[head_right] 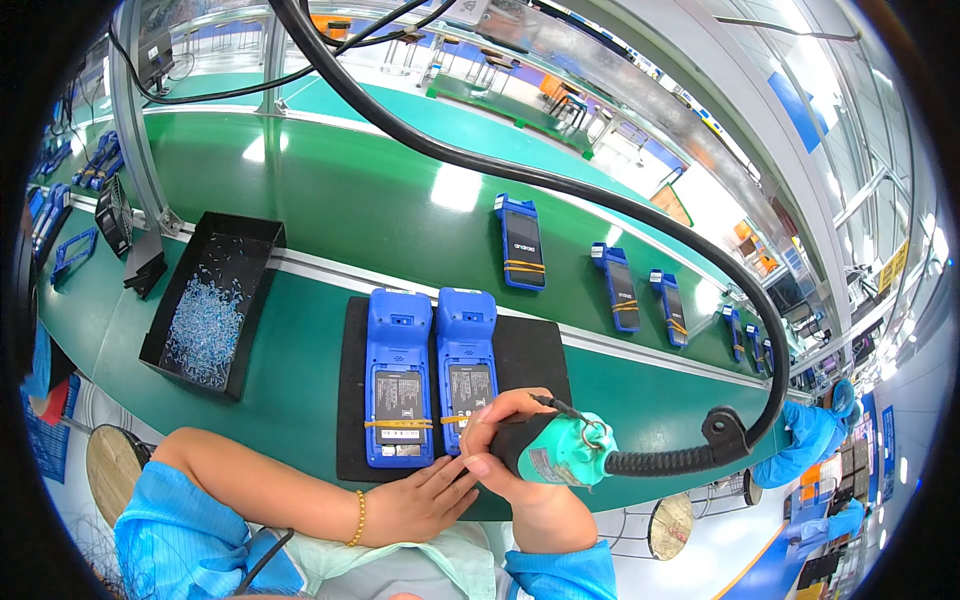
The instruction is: The person fastens screws into the back of handheld electronic devices using an electric screwdriver on an assembly line.
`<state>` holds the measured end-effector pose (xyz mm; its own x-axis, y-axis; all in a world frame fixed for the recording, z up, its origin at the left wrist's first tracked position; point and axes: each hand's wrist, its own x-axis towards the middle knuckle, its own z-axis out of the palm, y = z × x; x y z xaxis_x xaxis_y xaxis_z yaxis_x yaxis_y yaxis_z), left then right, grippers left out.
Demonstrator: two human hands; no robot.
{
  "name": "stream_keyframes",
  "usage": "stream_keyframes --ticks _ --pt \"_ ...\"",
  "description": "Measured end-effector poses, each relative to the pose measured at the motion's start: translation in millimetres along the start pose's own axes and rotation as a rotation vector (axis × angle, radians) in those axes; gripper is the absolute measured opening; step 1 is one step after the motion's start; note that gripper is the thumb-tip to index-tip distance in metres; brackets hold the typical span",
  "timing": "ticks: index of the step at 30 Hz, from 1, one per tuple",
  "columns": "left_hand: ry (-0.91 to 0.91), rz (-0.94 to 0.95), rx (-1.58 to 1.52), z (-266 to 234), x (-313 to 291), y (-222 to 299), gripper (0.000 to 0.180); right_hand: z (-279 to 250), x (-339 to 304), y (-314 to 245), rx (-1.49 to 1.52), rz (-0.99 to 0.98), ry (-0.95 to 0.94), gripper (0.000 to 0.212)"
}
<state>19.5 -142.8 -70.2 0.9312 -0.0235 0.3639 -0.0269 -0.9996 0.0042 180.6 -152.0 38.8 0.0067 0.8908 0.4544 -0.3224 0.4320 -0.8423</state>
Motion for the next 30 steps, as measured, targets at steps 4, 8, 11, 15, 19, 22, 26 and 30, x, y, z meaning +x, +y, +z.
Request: stream_keyframes --ticks 4,8,11,15,19,22,26,30 --pt "-0.023 0.007 0.019 -1.4 0.0 0.9 0.047 -7.8 -5.4 4.2 -0.14 0.002 -0.021 0.035" --pt "-0.031 0.021 0.019 -3.6 0.3 1.3 0.047 -5.7 -10.9 2.0 -0.203 0.042 0.036 0.036" --pt "-0.049 0.022 0.028 -3.7 -0.1 1.3 0.047 -6.2 -11.6 2.1 -0.197 0.037 0.026 0.035" --pt "-0.058 0.031 0.029 -5.5 -0.1 -0.6 0.047 -0.6 -11.2 -0.4 -0.153 0.046 0.078 0.034" --pt "-0.064 0.034 0.045 -7.0 0.7 -0.5 0.047 -0.7 -11.4 -3.2 -0.15 0.048 0.071 0.033" --pt "-0.059 0.029 0.058 -5.7 0.3 0.6 0.047 0.5 -12.0 -3.7 -0.14 0.064 0.09 0.033" --pt "-0.064 0.029 0.058 -4.7 0.8 0.5 0.047 4.5 -11.0 -5.3 -0.126 0.071 0.136 0.031" --pt "-0.057 0.027 0.056 -2.1 0.8 1.3 0.046 5.1 -9.2 -6.1 -0.108 0.06 0.121 0.028"
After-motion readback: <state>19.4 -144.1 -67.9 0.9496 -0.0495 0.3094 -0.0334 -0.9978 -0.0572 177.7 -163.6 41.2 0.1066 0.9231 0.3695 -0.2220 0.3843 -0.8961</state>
